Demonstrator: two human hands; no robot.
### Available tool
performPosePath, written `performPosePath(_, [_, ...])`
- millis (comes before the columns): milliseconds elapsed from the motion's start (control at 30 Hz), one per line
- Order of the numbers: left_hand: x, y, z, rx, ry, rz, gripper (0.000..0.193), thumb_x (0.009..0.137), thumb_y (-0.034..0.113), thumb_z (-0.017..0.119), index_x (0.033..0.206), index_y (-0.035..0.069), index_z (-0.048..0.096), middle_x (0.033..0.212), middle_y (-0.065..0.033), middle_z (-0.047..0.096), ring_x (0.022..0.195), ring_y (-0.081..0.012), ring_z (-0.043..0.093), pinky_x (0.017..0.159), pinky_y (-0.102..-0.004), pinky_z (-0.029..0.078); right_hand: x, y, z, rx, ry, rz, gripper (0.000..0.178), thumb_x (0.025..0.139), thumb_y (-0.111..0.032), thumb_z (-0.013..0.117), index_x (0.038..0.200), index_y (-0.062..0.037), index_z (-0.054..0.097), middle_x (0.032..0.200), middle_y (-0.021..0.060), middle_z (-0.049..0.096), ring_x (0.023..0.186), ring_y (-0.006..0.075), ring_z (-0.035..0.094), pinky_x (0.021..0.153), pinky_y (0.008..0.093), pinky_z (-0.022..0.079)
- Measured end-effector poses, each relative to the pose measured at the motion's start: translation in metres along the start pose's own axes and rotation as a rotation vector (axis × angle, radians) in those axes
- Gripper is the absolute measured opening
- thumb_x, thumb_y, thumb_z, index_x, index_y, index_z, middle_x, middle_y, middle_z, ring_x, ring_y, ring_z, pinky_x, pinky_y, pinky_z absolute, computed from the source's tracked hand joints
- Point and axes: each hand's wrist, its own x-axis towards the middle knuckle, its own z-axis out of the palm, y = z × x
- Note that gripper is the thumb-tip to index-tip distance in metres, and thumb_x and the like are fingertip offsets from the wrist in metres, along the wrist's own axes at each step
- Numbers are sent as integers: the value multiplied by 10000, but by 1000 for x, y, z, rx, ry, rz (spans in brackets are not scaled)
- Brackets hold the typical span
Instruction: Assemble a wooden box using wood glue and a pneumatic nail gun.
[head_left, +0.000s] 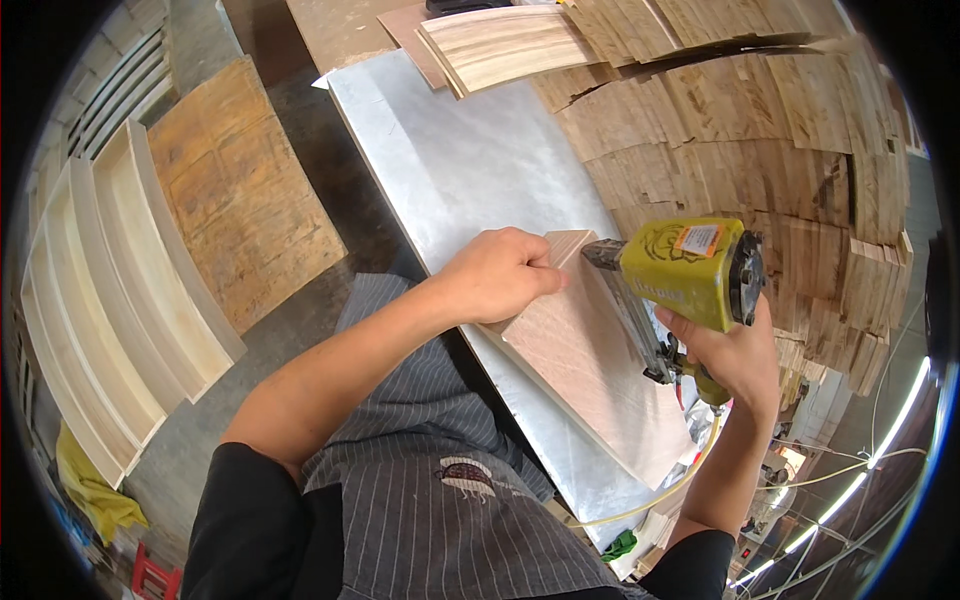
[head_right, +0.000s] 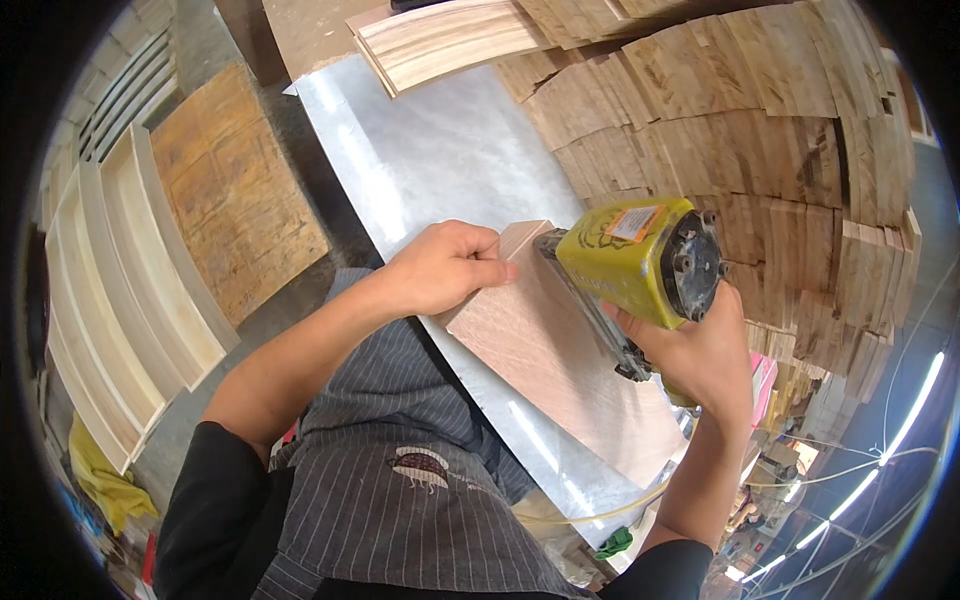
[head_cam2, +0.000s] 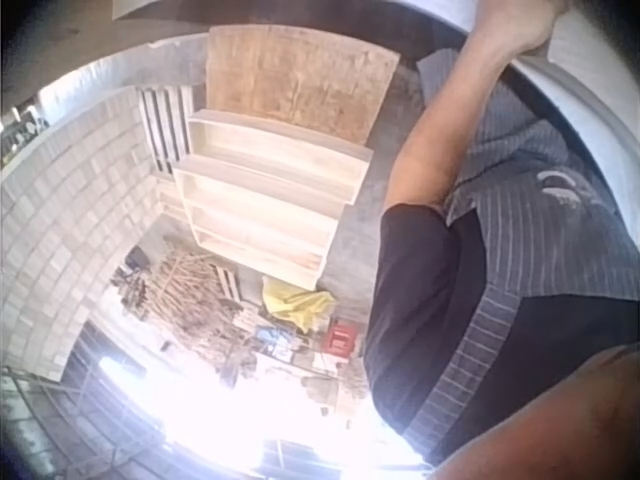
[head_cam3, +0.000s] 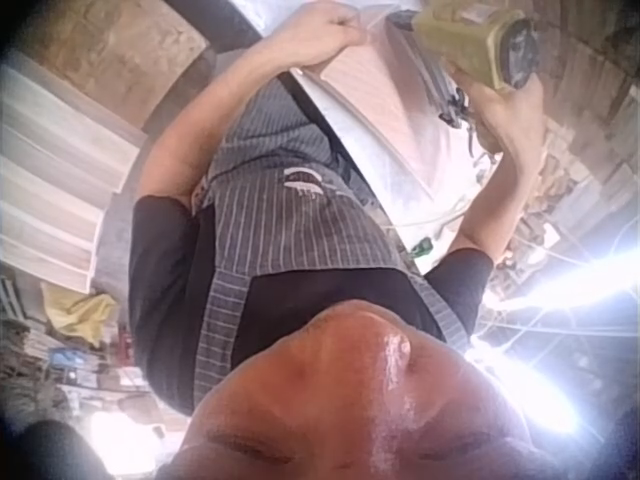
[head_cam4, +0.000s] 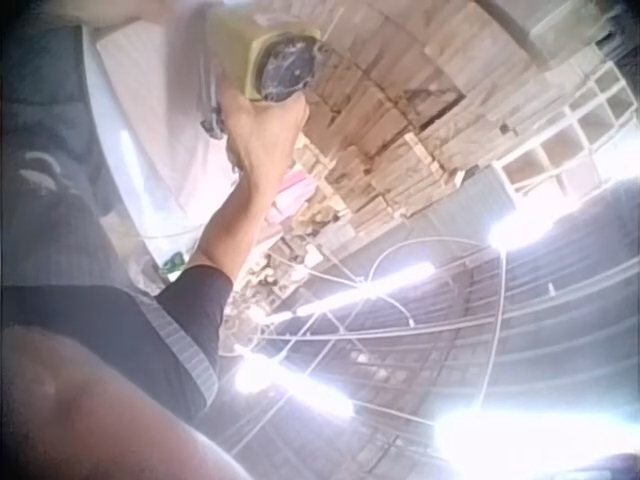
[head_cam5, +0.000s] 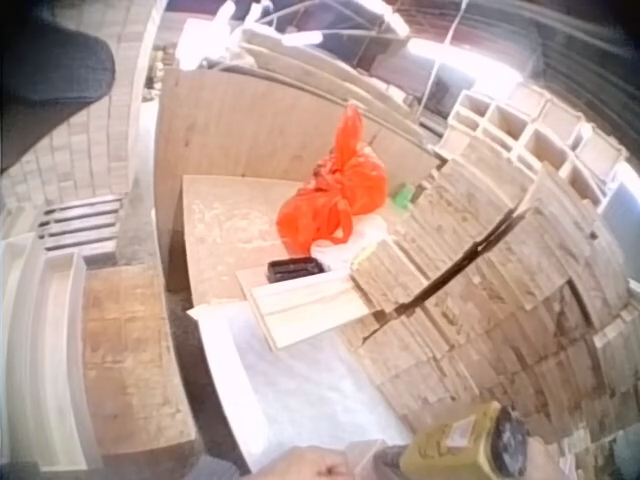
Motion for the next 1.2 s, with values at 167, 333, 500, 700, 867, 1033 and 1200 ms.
performPosePath(167, [0, 6, -2, 30, -11, -4, 378, 905, 324, 751, 724, 20, 618, 633, -39, 566, 626, -133, 507, 591, -325, 425, -1, 1, -1, -35, 6, -82, 372, 807, -85, 851, 1137, 10, 705, 835, 44, 729, 550, 92, 568, 500, 264, 458])
performPosePath(333, [1, 1, 1, -6, -7, 14, 390, 900, 329, 759, 713, 21, 608, 631, -38, 558, 630, -130, 501, 595, -320, 420, 2, 0, 0, -75, -8, 4, 427, 748, -140, 871, 1127, -10, 722, 1051, 127, 773, 940, 237, 746, 865, 369, 562])
performPosePath(500, [2, 5, -2, 22, -44, -27, 329, 892, 304, 760, 770, 36, 614, 681, -45, 564, 644, -149, 518, 606, -329, 433, -2, 7, -5, 19, 27, 117, 442, 753, -139, 873, 1146, -14, 714, 1020, 112, 770, 889, 214, 732, 821, 363, 565])
performPosePath(700, [22, 15, 11, 538, 406, 683, 188, 906, 239, 708, 948, 59, 676, 1028, -129, 655, 1061, -294, 570, 889, -426, 451, -21, 24, -17, 175, 85, 245, 420, 765, -165, 879, 1123, -19, 715, 808, 44, 723, 539, 98, 590, 484, 270, 464])
performPosePath(867, [65, 41, 21, 692, -66, 472, 163, 934, 218, 683, 973, 60, 695, 997, -115, 649, 1126, -306, 538, 941, -460, 424, -30, 42, -16, 153, 81, 317, 347, 784, -120, 874, 1064, 0, 708, 820, 37, 698, 546, 94, 560, 465, 256, 452])
performPosePath(1033, [71, 34, 24, 390, -211, 333, 143, 950, 169, 662, 949, 29, 688, 960, -122, 642, 996, -314, 593, 864, -427, 469, -30, 47, -15, 193, 95, 266, 343, 788, -141, 881, 1053, -1, 713, 815, 34, 703, 547, 93, 566, 463, 260, 458])
performPosePath(1200, [70, 33, 26, 377, -144, 407, 151, 943, 160, 666, 934, 14, 702, 946, -142, 661, 963, -323, 609, 845, -413, 487, -30, 50, -17, 174, 41, 299, 435, 785, -199, 877, 1123, -2, 686, 874, 47, 729, 619, 105, 620, 523, 276, 512])
